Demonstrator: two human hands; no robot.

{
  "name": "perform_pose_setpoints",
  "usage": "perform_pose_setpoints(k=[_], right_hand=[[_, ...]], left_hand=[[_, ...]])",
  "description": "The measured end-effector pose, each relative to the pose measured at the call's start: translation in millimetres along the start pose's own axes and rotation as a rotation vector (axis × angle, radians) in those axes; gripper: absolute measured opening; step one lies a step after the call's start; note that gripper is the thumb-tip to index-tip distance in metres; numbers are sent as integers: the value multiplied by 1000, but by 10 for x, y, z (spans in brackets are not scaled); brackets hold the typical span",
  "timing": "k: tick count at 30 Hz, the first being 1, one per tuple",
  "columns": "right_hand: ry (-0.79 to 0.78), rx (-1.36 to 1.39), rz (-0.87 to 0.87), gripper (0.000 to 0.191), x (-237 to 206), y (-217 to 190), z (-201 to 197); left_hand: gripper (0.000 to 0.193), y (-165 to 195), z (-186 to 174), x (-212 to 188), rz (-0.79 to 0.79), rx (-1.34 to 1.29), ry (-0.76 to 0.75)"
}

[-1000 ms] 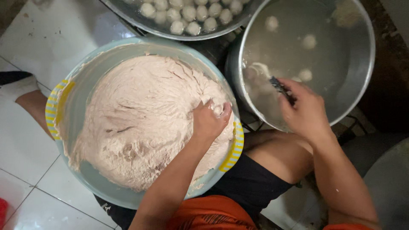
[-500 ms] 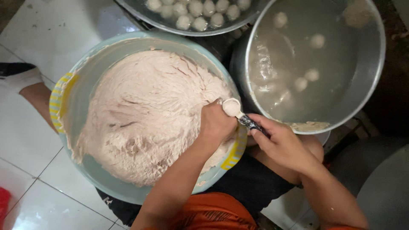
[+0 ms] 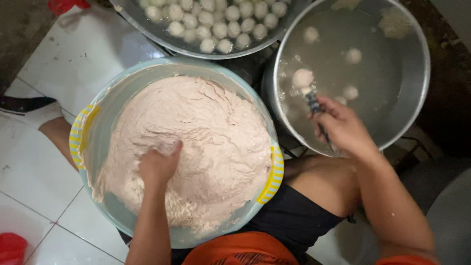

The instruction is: The person sits on the floor and repeatedly scoops portions of paste from a large basin using a hand scoop, shapes each portion into a ball between the scoop and their hand, and drops the ball into a water-filled basin. Finished balls accumulate in a nearby tray of water.

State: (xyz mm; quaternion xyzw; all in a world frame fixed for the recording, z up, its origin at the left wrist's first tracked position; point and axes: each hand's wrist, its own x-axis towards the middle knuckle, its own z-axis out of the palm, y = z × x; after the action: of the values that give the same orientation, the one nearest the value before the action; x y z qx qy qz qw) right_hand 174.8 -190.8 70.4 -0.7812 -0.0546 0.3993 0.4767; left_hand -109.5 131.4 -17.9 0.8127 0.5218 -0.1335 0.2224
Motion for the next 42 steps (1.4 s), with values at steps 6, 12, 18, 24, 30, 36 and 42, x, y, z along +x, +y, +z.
perform_pose_setpoints(k=[6,12,18,24,30,36,42], right_hand=[[340,-603,-332,50,212,-25,-68],[390,-671,-308,43,213,-186,-62],[337,-556,-306,29,-277,-259,17],[-24,-455,30,38,-662,-247,287],[-21,-511,-483,46,-760,-150,508],[-259,-111,-35,47,-667,-11,417],[-66,-59,97,51,-451,30,148]], left_hand=[[107,505,300,-216,-34,-190,-268],[51,1374,439,-661,630,-359,-70],[40,1753,557,-649,696,-645,260],[24,1728,705,-638,810,-810,188],[21,1753,690,-654,715,-836,112],[29,1757,570,-655,600,-492,-97],[72,1714,554,-607,466,-258,199]])
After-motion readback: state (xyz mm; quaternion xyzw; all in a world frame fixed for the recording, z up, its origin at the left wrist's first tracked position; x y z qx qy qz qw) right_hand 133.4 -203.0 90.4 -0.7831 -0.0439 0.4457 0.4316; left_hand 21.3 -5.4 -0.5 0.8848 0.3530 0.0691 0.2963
